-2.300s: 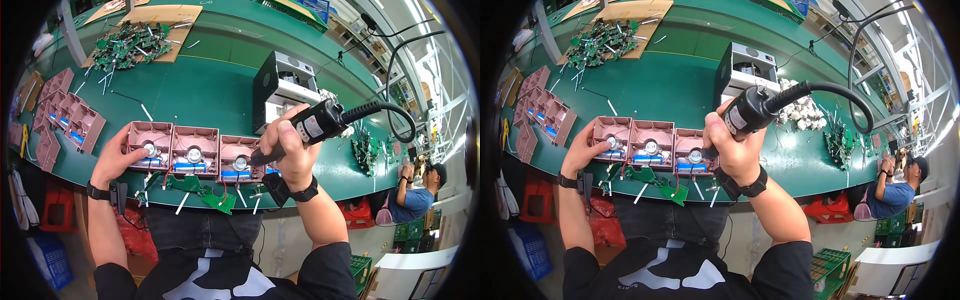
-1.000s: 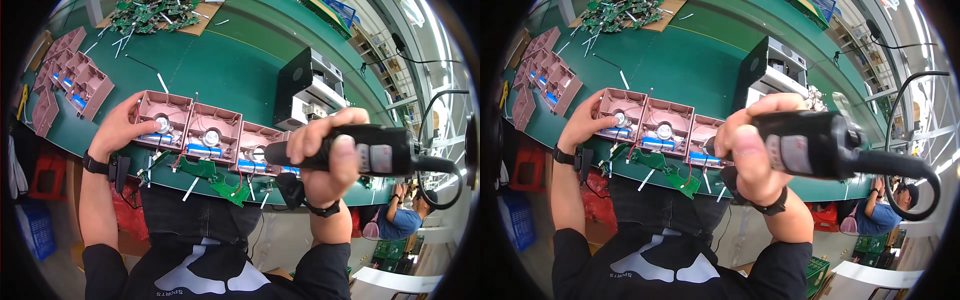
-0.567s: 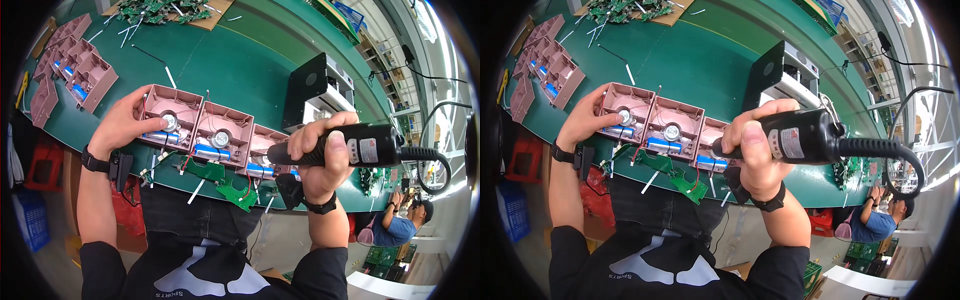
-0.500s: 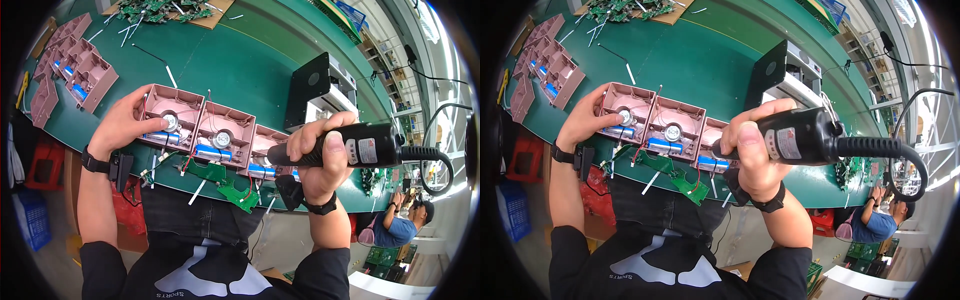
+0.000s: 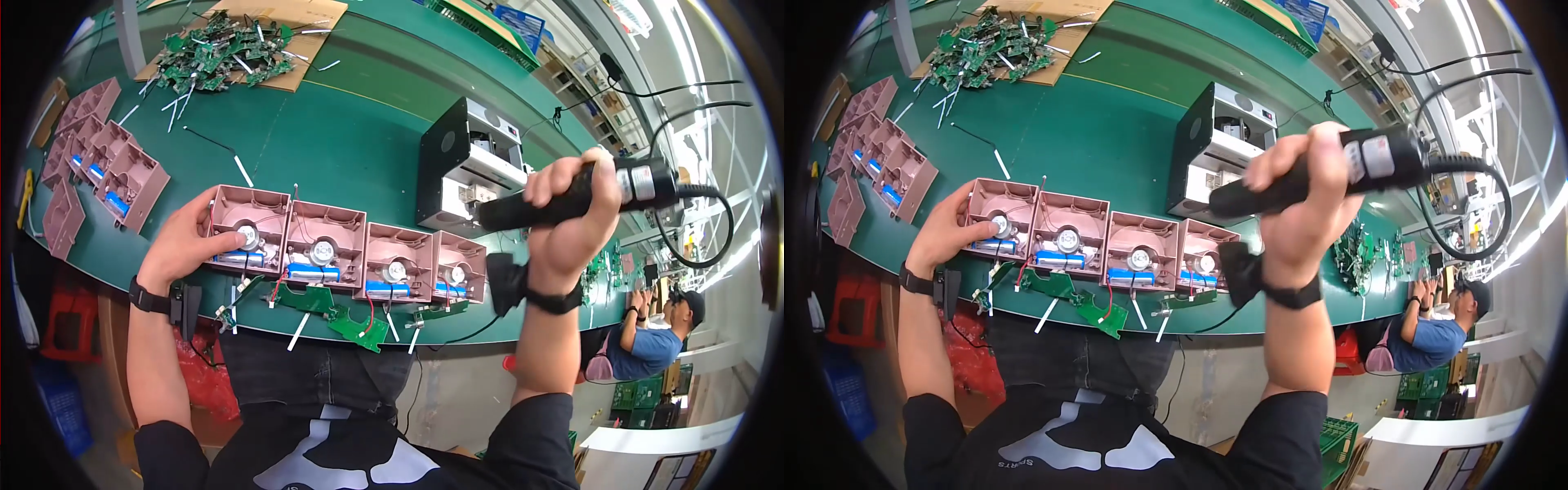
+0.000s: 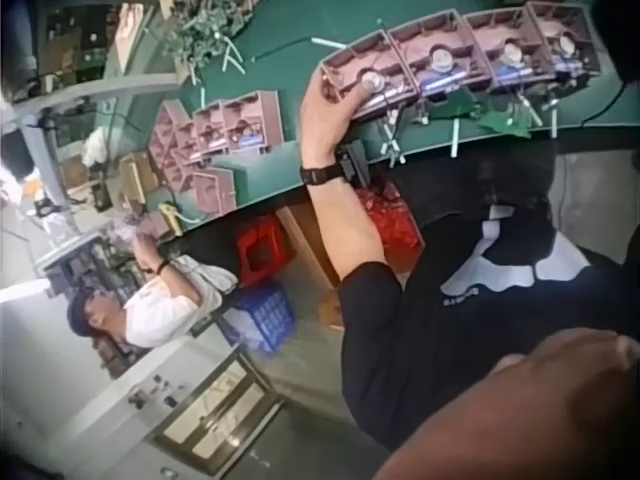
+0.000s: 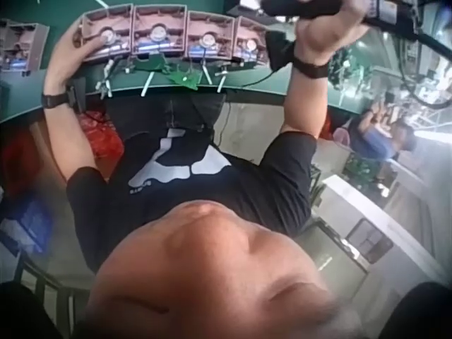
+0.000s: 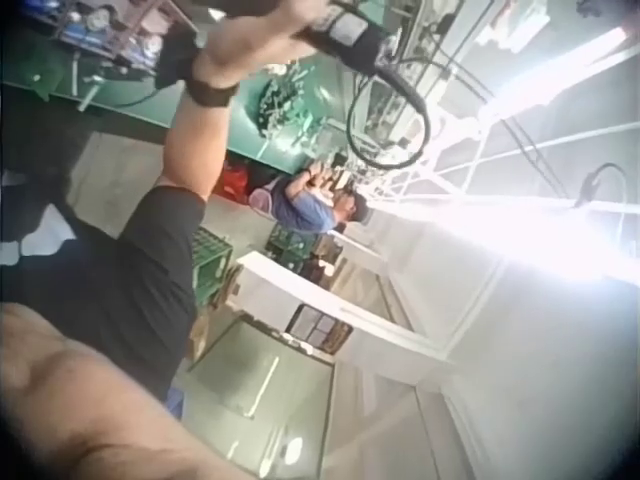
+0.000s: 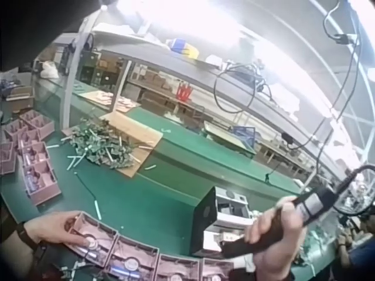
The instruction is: Assembling electronic components into plastic housings and securing them with an electric screwdriver.
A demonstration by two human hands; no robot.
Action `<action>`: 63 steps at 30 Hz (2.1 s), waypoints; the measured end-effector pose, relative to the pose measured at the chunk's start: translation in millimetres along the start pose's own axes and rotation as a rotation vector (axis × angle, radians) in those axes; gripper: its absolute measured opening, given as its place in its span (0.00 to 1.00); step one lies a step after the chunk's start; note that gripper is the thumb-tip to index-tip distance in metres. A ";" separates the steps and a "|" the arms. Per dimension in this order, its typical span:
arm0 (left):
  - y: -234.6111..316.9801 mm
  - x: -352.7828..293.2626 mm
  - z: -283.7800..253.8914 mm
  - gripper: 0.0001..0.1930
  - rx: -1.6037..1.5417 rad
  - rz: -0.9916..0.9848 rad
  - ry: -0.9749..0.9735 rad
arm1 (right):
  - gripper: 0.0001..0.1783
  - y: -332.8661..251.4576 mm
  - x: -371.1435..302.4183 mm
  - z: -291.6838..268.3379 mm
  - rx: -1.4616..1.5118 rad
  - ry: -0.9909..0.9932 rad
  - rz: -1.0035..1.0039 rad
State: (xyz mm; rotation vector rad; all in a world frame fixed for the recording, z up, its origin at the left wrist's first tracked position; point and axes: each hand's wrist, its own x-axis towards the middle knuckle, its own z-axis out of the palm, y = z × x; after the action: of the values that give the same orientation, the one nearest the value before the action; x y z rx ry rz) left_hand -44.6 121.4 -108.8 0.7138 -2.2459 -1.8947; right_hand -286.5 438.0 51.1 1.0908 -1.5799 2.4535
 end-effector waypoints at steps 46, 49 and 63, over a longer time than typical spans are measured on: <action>6.3 6.1 -3.7 0.41 0.251 -0.043 0.026 | 0.11 71.5 -67.2 96.4 0.024 -0.210 0.234; -8.3 7.1 -4.1 0.40 0.142 0.043 0.010 | 0.09 80.9 -70.8 89.4 -0.020 -0.295 0.082; 2.5 6.1 0.1 0.37 0.002 -0.007 -0.053 | 0.08 76.8 -58.4 91.9 -0.011 -0.271 0.212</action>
State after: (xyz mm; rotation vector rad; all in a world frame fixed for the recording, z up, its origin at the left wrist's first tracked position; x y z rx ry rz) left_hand -50.7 119.2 -107.7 0.6810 -2.2799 -1.9371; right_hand -221.9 346.0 -20.4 1.3710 -1.8708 2.5079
